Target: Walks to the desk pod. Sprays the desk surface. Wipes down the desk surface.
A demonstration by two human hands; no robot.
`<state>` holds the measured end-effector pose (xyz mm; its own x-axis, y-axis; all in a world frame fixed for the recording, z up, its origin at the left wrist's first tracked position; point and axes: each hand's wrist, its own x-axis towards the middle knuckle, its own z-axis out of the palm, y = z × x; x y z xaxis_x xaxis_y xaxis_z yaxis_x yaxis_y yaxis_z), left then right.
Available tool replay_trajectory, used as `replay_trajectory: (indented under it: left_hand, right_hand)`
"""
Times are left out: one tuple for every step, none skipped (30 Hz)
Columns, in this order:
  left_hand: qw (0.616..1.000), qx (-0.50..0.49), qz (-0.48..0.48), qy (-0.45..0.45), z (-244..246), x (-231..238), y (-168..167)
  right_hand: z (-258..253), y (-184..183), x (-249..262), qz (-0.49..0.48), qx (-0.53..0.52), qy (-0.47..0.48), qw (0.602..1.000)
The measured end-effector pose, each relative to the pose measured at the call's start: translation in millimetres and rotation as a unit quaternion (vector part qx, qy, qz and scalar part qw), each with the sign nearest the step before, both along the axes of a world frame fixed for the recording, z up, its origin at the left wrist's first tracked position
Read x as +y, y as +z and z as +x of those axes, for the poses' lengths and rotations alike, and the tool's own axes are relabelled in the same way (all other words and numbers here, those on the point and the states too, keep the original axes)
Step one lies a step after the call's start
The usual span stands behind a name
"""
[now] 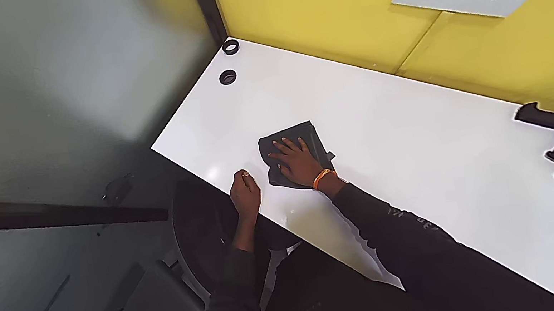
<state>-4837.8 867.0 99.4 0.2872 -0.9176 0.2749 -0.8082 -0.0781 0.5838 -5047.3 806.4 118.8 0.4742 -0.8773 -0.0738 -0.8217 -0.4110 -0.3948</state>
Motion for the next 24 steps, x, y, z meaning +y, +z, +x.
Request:
replay_trajectory:
  left_hand:
    - [1.000, 0.001, 0.003, 0.000, -0.3, 0.3, 1.2]
    - [1.000, 0.004, 0.003, -0.001, -0.3, 0.6, 1.8]
    - [1.000, 0.004, 0.002, -0.002, -0.2, 0.9, 2.0]
    - [1.000, 0.006, 0.006, -0.004, -0.1, 1.5, 2.5]
    - [1.000, 0.009, 0.010, -0.008, -0.1, 1.7, 3.1]
    - [1.000, 0.010, 0.009, -0.012, 0.1, 1.6, 2.8]
    - [1.000, 0.011, 0.010, -0.014, 0.2, 2.0, 2.2]
    - [1.000, 0.012, 0.012, -0.017, 0.6, 3.3, 1.6]
    - [1.000, 0.012, 0.014, -0.020, 1.5, 3.9, 1.5]
    - [1.000, 0.015, 0.014, -0.023, 1.4, 1.8, 2.5]
    - [0.999, 0.022, 0.009, -0.026, 0.8, 0.4, 2.7]
    - [0.999, 0.028, 0.000, -0.028, 0.7, 0.6, 2.3]
    - [0.999, 0.030, -0.010, -0.029, 1.1, 0.9, 1.1]
    - [0.999, 0.032, -0.015, -0.029, 1.5, 0.8, 0.3]
    - [0.999, 0.032, -0.015, -0.030, 1.8, 1.1, 0.1]
    - [0.999, 0.031, -0.012, -0.030, 2.0, 1.1, 0.0]
    - [0.999, 0.030, -0.011, -0.031, 2.3, 1.1, -0.2]
    - [0.999, 0.029, -0.011, -0.032, 2.5, 0.8, 0.0]
    - [0.999, 0.030, -0.011, -0.033, 2.5, 0.2, -0.1]
    - [0.999, 0.031, -0.011, -0.034, 2.3, -0.2, 0.2]
    - [0.999, 0.031, -0.012, -0.036, 2.4, -0.6, 0.3]
    - [0.999, 0.031, -0.011, -0.036, 2.5, -0.8, 0.2]
    - [0.999, 0.032, -0.007, -0.037, 2.7, -0.7, 0.2]
    - [0.999, 0.031, -0.003, -0.038, 3.4, -0.3, 0.5]
  right_hand:
    - [-4.8, 0.4, 10.1, 0.010, -0.003, -0.001, 1.000]
    - [-10.5, 1.1, 22.4, 0.016, -0.005, 0.000, 1.000]
    - [-17.3, 1.5, 36.2, 0.021, -0.007, -0.001, 1.000]
    - [-25.0, 1.5, 51.7, 0.023, -0.010, -0.001, 1.000]
    - [-34.0, 1.0, 68.1, 0.022, -0.014, -0.002, 1.000]
    - [-43.1, 0.3, 85.8, 0.020, -0.016, -0.005, 1.000]
    - [-52.1, -0.3, 105.0, 0.017, -0.015, -0.011, 1.000]
    - [-60.6, -2.0, 125.8, 0.011, -0.013, -0.020, 1.000]
    - [-68.3, -3.3, 145.9, 0.004, -0.012, -0.030, 0.999]
    - [-76.3, -3.7, 163.3, -0.002, -0.014, -0.043, 0.999]
    - [-83.8, -3.7, 181.0, -0.011, -0.020, -0.055, 0.998]
    - [-89.8, -4.3, 199.0, -0.020, -0.021, -0.065, 0.997]
    - [-94.5, -5.3, 214.6, -0.020, -0.017, -0.074, 0.997]
    - [-98.5, -6.5, 227.4, -0.018, -0.009, -0.080, 0.997]
    - [-101.1, -7.7, 237.0, -0.019, 0.001, -0.085, 0.996]
    - [-102.3, -8.7, 242.6, -0.025, 0.005, -0.090, 0.996]
    - [-102.0, -9.8, 244.7, -0.029, 0.006, -0.092, 0.995]
    - [-100.9, -11.0, 242.9, -0.035, 0.004, -0.094, 0.995]
    - [-99.6, -11.3, 237.6, -0.039, 0.004, -0.094, 0.995]
    - [-98.1, -11.9, 229.7, -0.044, 0.002, -0.094, 0.995]
    - [-96.5, -11.3, 219.2, -0.043, -0.004, -0.095, 0.995]
    - [-95.2, -9.8, 206.6, -0.040, -0.013, -0.096, 0.995]
    - [-94.1, -7.5, 191.5, -0.034, -0.021, -0.097, 0.995]
    - [-92.5, -5.5, 174.3, -0.027, -0.025, -0.097, 0.995]
